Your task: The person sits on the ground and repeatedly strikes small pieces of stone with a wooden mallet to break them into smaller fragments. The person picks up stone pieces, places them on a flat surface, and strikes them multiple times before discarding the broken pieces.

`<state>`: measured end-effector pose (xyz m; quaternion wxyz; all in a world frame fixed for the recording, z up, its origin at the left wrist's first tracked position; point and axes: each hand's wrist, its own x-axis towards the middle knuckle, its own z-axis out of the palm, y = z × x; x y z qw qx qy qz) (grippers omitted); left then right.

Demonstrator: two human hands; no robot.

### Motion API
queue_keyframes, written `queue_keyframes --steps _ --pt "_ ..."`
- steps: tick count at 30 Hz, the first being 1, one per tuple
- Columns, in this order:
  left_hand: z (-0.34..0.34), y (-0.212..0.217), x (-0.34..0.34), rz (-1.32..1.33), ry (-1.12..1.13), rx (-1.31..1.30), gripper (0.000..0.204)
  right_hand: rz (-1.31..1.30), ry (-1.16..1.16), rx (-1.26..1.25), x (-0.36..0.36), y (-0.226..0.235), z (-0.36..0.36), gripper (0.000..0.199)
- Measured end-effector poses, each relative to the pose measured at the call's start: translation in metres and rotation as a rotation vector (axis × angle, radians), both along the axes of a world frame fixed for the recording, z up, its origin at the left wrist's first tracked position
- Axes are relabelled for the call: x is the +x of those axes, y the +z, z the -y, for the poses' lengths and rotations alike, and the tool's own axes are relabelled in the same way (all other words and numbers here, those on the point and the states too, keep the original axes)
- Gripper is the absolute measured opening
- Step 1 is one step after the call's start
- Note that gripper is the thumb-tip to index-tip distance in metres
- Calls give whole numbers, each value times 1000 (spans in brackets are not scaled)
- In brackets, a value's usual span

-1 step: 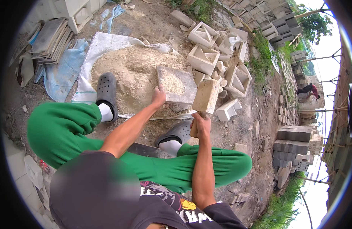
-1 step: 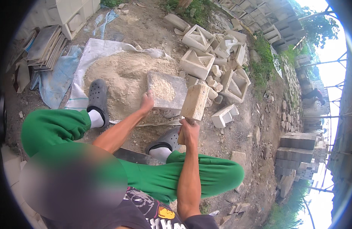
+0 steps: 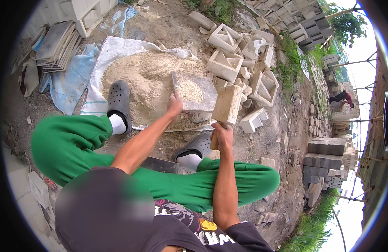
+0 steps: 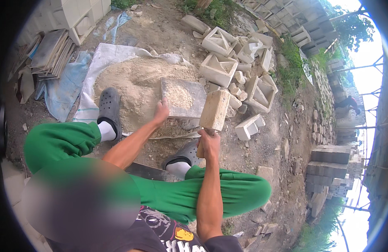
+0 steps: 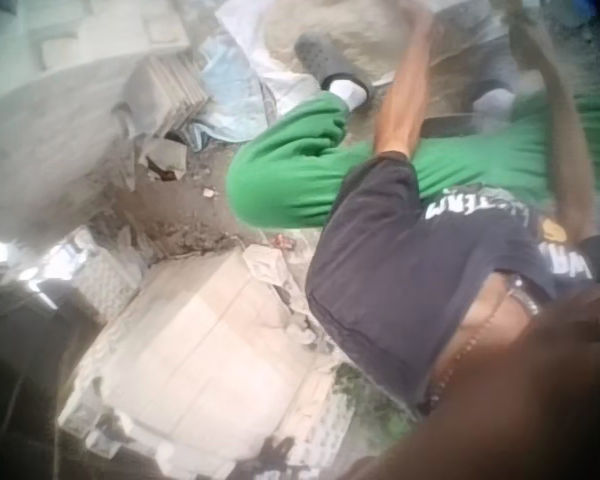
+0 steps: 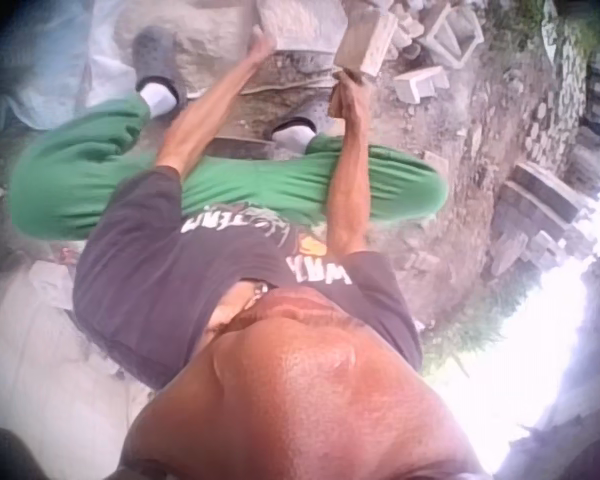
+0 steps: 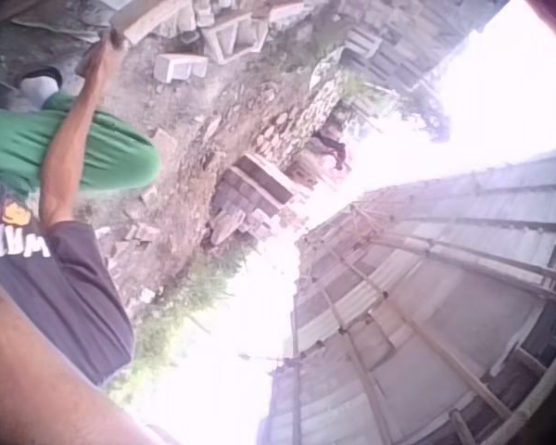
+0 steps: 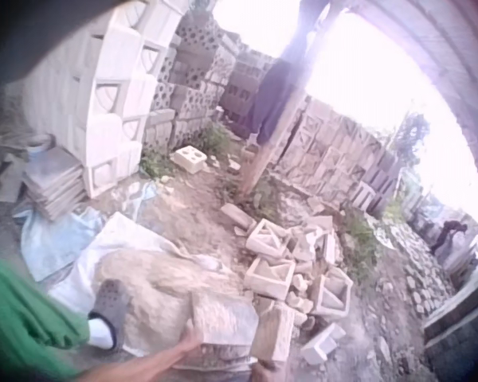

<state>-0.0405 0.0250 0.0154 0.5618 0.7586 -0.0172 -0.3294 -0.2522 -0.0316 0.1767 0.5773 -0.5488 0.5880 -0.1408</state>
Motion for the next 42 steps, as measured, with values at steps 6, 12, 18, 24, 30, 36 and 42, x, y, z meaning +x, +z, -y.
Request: queue_keyframes --steps 6,12,18,24,30,36,42 --pt "-25 93 67 -359 93 -230 37 -37 149 -111 38 5 -3 23" --pt "-62 109 133 -510 187 -191 31 -107 354 -186 73 16 -23 29" --pt "-80 118 144 -485 233 -261 34 104 409 -568 95 9 -43 33" --pt "-89 89 155 -480 288 -242 32 -149 631 -426 106 -4 -53 35" --pt "-92 96 161 -517 323 -259 32 163 580 -552 96 -16 -57 44" --pt "-102 73 172 -500 358 -274 30 245 625 -591 93 -17 -64 41" --pt "-86 67 167 -391 240 -228 22 -151 713 -337 96 -12 -60 37"
